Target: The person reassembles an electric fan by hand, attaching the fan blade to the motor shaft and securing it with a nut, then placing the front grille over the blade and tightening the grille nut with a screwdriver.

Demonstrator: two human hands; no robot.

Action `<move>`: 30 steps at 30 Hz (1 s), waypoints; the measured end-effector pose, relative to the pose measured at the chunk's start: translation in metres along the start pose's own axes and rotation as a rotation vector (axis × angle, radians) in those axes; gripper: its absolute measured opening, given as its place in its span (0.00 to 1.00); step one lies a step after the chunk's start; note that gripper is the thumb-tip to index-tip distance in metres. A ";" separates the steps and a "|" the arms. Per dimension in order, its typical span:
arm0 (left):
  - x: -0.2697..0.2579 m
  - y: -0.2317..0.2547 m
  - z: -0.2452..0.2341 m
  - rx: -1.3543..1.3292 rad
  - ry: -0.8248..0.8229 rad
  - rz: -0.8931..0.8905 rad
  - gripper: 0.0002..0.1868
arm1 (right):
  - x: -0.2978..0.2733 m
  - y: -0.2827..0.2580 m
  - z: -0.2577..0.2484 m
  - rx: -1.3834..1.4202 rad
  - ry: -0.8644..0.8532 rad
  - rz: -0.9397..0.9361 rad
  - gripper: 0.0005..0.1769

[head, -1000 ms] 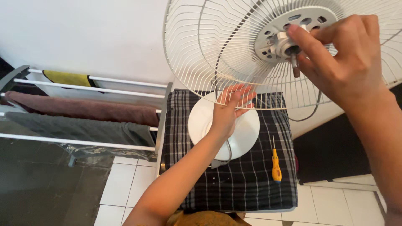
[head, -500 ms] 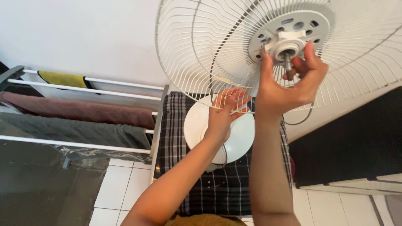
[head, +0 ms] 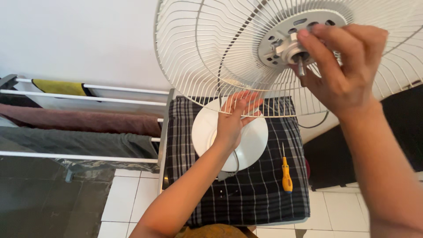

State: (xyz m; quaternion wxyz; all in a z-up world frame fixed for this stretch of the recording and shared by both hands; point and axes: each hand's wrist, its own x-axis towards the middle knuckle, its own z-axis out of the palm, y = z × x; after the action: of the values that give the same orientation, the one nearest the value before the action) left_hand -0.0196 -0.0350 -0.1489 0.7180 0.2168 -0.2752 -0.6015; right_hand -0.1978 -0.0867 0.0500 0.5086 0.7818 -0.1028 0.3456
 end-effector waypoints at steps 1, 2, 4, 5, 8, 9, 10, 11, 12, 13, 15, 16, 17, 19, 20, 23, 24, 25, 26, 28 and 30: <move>0.000 0.000 0.000 0.003 -0.002 -0.003 0.19 | 0.001 0.002 0.001 0.032 0.001 -0.015 0.28; 0.000 -0.001 -0.001 0.006 -0.003 -0.007 0.19 | 0.002 0.005 0.001 0.064 0.002 -0.030 0.28; 0.000 0.001 -0.002 0.008 -0.006 -0.003 0.19 | 0.006 0.009 0.003 0.100 0.023 -0.058 0.29; -0.001 0.001 -0.002 0.011 -0.009 0.001 0.19 | 0.007 0.010 0.005 0.103 0.041 -0.068 0.30; -0.002 0.004 -0.002 0.031 -0.003 0.004 0.18 | 0.006 0.015 0.005 0.083 0.030 -0.109 0.30; -0.002 0.004 -0.002 0.040 -0.002 0.001 0.18 | 0.005 0.015 0.004 0.073 0.022 -0.114 0.30; -0.002 0.005 -0.002 0.039 0.003 -0.003 0.18 | 0.004 0.016 0.003 0.062 0.014 -0.119 0.30; -0.002 0.006 -0.001 0.038 0.007 -0.007 0.18 | 0.003 0.015 0.003 0.053 0.014 -0.113 0.30; -0.003 0.007 -0.001 0.037 0.011 -0.012 0.18 | 0.003 0.013 0.003 0.043 0.013 -0.107 0.30; -0.003 0.008 -0.001 0.040 0.004 -0.008 0.18 | 0.003 0.011 0.004 0.057 0.027 -0.082 0.29; -0.004 0.009 -0.001 0.045 -0.006 0.000 0.18 | 0.002 0.006 0.005 0.086 0.054 -0.032 0.28; -0.004 0.008 -0.002 0.046 -0.005 -0.005 0.19 | 0.002 0.004 0.006 0.099 0.054 -0.029 0.27; -0.004 0.008 -0.002 0.049 -0.002 -0.011 0.19 | 0.001 0.001 0.007 0.114 0.054 -0.023 0.27; -0.004 0.007 -0.003 0.045 -0.005 -0.016 0.19 | -0.001 -0.002 0.006 0.109 0.049 -0.003 0.27; -0.004 0.007 -0.004 0.038 -0.012 -0.014 0.19 | -0.001 -0.004 0.005 0.091 0.044 0.013 0.28; -0.005 0.006 -0.004 0.043 -0.020 -0.018 0.20 | 0.000 -0.006 0.003 0.100 0.056 0.022 0.28; -0.005 0.006 -0.005 0.050 -0.021 -0.021 0.20 | 0.001 -0.007 0.004 0.115 0.066 0.020 0.28; -0.006 0.006 -0.006 0.037 -0.025 -0.017 0.20 | 0.002 -0.008 0.004 0.137 0.071 0.036 0.28; -0.007 0.005 -0.006 0.024 -0.030 -0.012 0.20 | 0.003 -0.009 0.004 0.160 0.075 0.052 0.29; -0.006 0.003 -0.006 0.005 -0.036 -0.016 0.20 | 0.001 -0.012 0.002 0.179 0.076 0.090 0.29; -0.004 -0.001 -0.008 -0.009 -0.033 -0.033 0.20 | -0.002 -0.019 0.002 0.180 0.067 0.133 0.27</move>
State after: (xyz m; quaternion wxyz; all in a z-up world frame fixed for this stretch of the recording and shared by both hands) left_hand -0.0154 -0.0314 -0.1556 0.7043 0.2080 -0.2805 -0.6181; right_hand -0.1893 -0.0802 0.0346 0.4157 0.8037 -0.1057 0.4124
